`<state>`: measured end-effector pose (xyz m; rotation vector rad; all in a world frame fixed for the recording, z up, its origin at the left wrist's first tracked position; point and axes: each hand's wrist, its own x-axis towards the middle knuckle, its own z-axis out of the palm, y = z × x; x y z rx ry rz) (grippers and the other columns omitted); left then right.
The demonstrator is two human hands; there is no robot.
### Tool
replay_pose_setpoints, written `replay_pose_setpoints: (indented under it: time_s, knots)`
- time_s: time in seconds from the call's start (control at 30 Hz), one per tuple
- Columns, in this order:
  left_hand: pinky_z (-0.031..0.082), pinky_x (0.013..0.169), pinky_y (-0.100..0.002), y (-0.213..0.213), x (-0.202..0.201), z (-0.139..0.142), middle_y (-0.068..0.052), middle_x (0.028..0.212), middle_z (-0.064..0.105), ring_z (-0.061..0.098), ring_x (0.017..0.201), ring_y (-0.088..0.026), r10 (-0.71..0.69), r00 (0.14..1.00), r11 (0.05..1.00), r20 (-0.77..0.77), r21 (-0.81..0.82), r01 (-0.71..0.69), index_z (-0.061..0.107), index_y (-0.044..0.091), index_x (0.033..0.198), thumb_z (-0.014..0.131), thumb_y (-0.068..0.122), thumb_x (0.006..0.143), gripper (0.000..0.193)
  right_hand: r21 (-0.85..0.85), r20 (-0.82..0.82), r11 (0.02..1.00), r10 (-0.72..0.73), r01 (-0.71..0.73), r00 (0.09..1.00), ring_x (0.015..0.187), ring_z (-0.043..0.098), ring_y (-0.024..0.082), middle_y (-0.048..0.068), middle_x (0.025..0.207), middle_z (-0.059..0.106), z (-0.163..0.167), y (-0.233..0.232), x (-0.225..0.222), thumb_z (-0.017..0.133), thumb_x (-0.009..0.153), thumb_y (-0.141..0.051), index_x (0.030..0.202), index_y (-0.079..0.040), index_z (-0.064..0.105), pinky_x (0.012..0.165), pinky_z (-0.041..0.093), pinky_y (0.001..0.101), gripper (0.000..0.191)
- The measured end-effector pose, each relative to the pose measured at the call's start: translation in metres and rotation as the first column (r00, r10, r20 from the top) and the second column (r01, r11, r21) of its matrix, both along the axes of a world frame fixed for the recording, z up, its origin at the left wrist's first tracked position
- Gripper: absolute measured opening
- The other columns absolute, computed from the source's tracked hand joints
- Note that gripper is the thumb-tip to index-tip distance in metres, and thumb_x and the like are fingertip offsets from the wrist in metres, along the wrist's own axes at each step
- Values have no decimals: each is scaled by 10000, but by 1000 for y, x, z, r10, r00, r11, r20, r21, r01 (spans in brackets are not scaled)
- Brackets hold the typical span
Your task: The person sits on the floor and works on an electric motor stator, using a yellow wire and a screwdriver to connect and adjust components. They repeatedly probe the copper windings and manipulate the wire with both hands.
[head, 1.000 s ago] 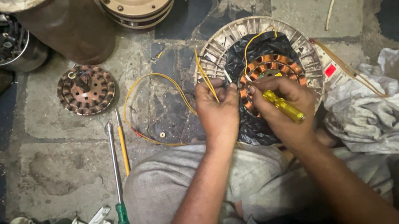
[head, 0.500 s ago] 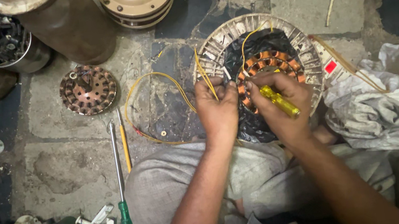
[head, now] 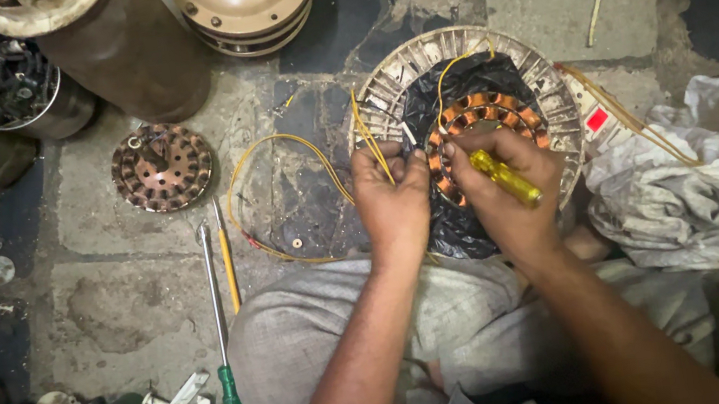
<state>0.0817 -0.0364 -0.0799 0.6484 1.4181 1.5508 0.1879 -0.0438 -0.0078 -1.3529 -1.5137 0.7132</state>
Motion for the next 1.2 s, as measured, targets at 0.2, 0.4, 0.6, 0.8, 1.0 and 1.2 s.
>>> replay_pose_setpoints:
  time_s: [0.2,0.4,0.6,0.8,1.0,1.2]
  knots:
    - [405,601,-200,0,-1,-1,45,802,490,446,702,-42,-20,998,1000,52,5,20,543,52,1066,714,-21,881,262,-47,-71,998,32,-36,997,818,671,49,53,1008,763,2,-1,1,746,939,-5,1007,-1,730,722,553,218,70]
    - [404,615,-196,-1,0,-3,42,801,484,439,710,-41,-14,1000,1000,27,16,13,537,52,1063,720,-31,883,270,15,-8,1000,21,-21,1000,857,674,77,80,1009,765,4,0,-1,759,950,-15,1010,11,730,764,546,234,71]
    - [409,617,-196,1,-1,-5,44,809,495,447,712,-40,-17,999,1000,45,20,17,542,53,1058,721,-33,875,271,91,-21,993,83,-81,996,970,705,122,103,1052,751,6,1,1,724,970,-6,1024,23,705,864,560,257,65]
    - [408,598,-199,1,-2,-4,40,801,513,459,689,-40,-23,999,1000,35,8,23,548,51,1050,722,-36,865,268,116,52,992,-65,58,997,880,659,135,98,996,695,5,3,-3,719,983,9,994,37,657,790,527,262,69]
    - [413,610,-198,-2,-10,-6,28,811,534,480,699,-49,-51,997,999,63,11,51,562,44,1070,701,-42,878,253,64,-156,998,25,-16,987,942,690,120,94,1064,714,3,0,-2,717,960,11,1002,20,656,829,563,254,75]
    - [438,631,-196,-4,-16,-4,21,855,562,513,743,-51,-68,997,998,-22,1,68,569,43,1071,696,-40,893,235,74,-52,997,35,-32,998,922,728,132,113,1047,765,3,2,1,754,925,13,973,7,703,820,582,273,71]
